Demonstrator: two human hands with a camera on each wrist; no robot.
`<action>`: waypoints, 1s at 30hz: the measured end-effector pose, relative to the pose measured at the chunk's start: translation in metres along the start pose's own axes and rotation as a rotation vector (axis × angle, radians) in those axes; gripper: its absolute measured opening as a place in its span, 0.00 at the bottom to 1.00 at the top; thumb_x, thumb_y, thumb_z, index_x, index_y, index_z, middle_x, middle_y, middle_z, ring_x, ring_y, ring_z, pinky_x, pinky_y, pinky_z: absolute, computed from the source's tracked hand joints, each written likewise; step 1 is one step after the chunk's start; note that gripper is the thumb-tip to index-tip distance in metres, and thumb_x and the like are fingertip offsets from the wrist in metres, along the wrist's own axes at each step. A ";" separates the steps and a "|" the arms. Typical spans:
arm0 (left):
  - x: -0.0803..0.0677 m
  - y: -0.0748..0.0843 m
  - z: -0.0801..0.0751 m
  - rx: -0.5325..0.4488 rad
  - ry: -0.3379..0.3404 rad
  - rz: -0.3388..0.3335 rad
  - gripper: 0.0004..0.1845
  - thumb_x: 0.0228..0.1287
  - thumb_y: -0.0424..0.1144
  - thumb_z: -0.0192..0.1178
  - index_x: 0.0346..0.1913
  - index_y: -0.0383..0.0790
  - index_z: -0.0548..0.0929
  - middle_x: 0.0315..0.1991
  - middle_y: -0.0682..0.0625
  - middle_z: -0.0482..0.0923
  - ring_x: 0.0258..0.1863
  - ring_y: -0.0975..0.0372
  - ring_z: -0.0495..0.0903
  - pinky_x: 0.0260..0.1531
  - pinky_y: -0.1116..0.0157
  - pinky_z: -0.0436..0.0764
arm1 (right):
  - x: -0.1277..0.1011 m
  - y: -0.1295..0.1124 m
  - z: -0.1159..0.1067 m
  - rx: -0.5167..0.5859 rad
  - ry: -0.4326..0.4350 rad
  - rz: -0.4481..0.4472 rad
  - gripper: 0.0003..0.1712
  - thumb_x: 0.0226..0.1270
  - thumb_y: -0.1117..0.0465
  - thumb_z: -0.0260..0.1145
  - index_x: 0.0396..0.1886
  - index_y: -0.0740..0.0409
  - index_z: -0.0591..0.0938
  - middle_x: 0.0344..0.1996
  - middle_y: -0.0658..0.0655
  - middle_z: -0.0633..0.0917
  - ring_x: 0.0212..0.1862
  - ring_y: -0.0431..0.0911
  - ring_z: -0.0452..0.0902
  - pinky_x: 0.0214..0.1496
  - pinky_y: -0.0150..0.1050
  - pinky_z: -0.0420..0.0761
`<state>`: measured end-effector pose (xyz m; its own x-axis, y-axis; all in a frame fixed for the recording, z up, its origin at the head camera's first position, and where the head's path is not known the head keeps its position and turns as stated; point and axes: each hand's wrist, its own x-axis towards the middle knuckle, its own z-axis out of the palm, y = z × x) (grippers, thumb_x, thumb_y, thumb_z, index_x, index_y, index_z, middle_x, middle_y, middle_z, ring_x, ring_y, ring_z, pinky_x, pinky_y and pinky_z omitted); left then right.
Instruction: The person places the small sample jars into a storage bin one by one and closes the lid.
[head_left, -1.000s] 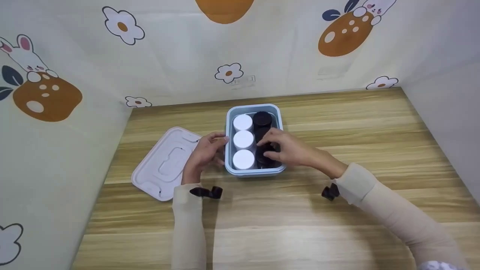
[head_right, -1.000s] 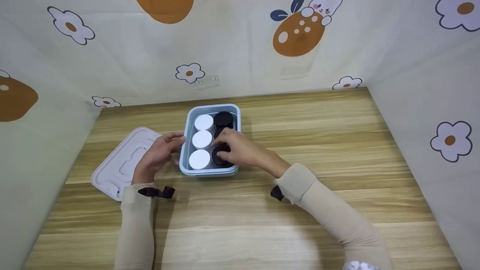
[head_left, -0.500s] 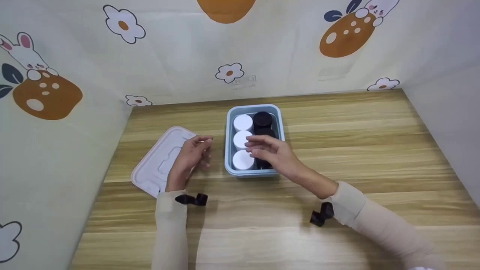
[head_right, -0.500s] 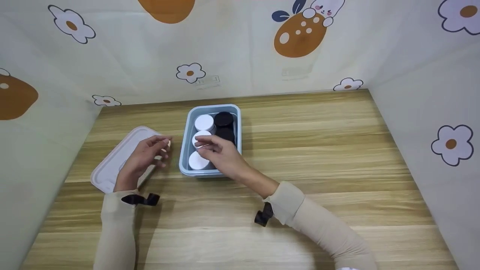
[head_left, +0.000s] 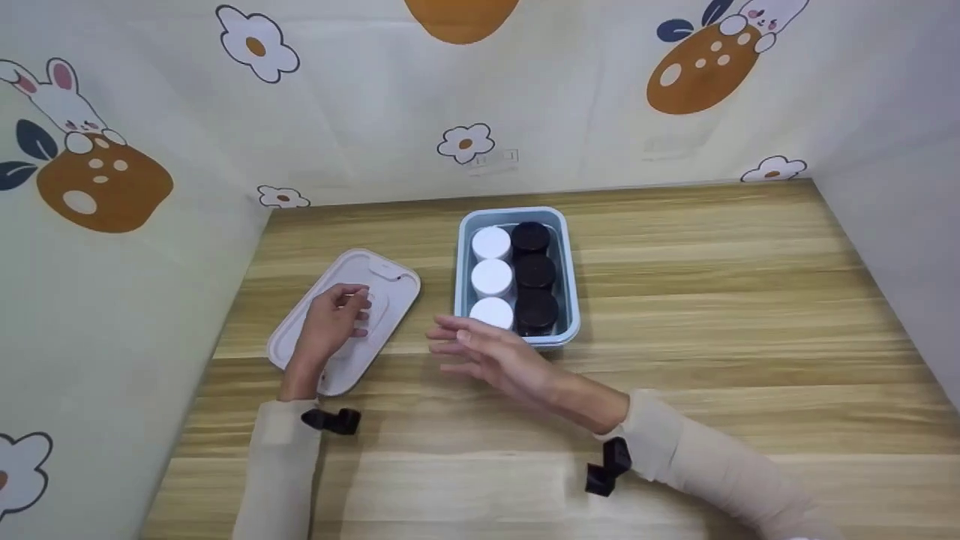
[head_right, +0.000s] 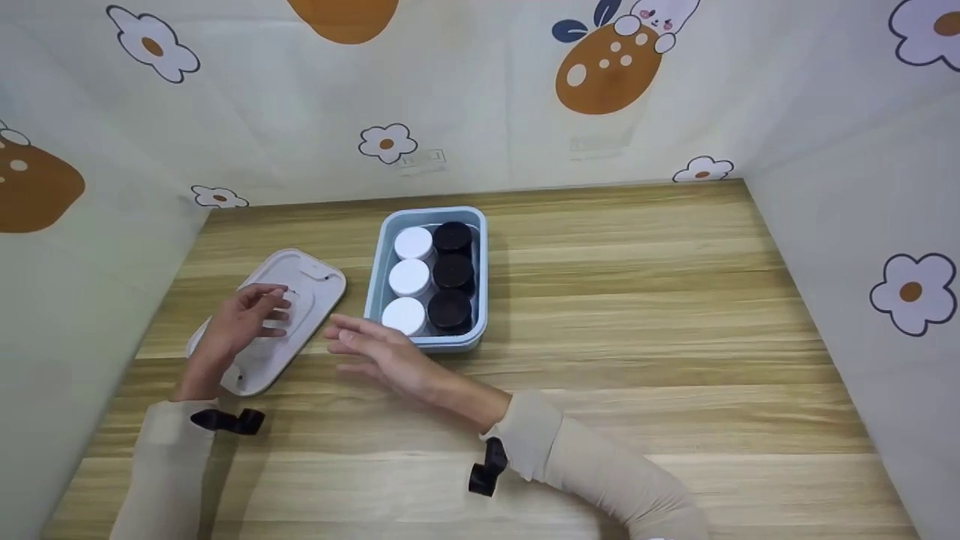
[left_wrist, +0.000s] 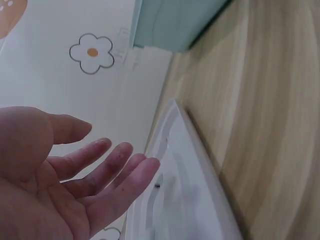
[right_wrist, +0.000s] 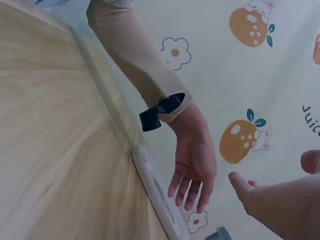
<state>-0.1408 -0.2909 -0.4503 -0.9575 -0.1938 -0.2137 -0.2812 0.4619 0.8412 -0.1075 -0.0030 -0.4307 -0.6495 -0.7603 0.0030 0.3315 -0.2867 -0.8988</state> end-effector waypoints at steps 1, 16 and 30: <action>-0.001 -0.001 -0.004 0.017 0.020 0.000 0.22 0.79 0.43 0.48 0.65 0.30 0.74 0.54 0.32 0.79 0.48 0.53 0.82 0.37 0.70 0.87 | 0.001 0.003 0.003 0.011 -0.003 0.019 0.34 0.80 0.57 0.47 0.77 0.70 0.53 0.74 0.72 0.61 0.75 0.59 0.62 0.77 0.55 0.65; 0.003 -0.025 -0.064 0.264 0.224 -0.075 0.29 0.78 0.51 0.46 0.68 0.31 0.72 0.63 0.29 0.75 0.61 0.40 0.76 0.59 0.49 0.77 | 0.033 0.057 0.005 0.179 0.088 0.170 0.37 0.81 0.49 0.38 0.79 0.67 0.47 0.78 0.72 0.54 0.79 0.65 0.51 0.78 0.61 0.60; 0.015 -0.040 -0.078 0.309 0.013 -0.103 0.35 0.80 0.53 0.41 0.74 0.26 0.60 0.70 0.23 0.63 0.70 0.35 0.65 0.70 0.43 0.68 | 0.064 0.086 0.011 0.311 0.212 0.196 0.41 0.79 0.46 0.43 0.80 0.63 0.44 0.78 0.71 0.53 0.78 0.66 0.52 0.77 0.62 0.62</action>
<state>-0.1388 -0.3799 -0.4484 -0.9227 -0.2628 -0.2820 -0.3845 0.6798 0.6245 -0.1138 -0.0827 -0.5028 -0.6693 -0.6906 -0.2740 0.6323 -0.3358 -0.6982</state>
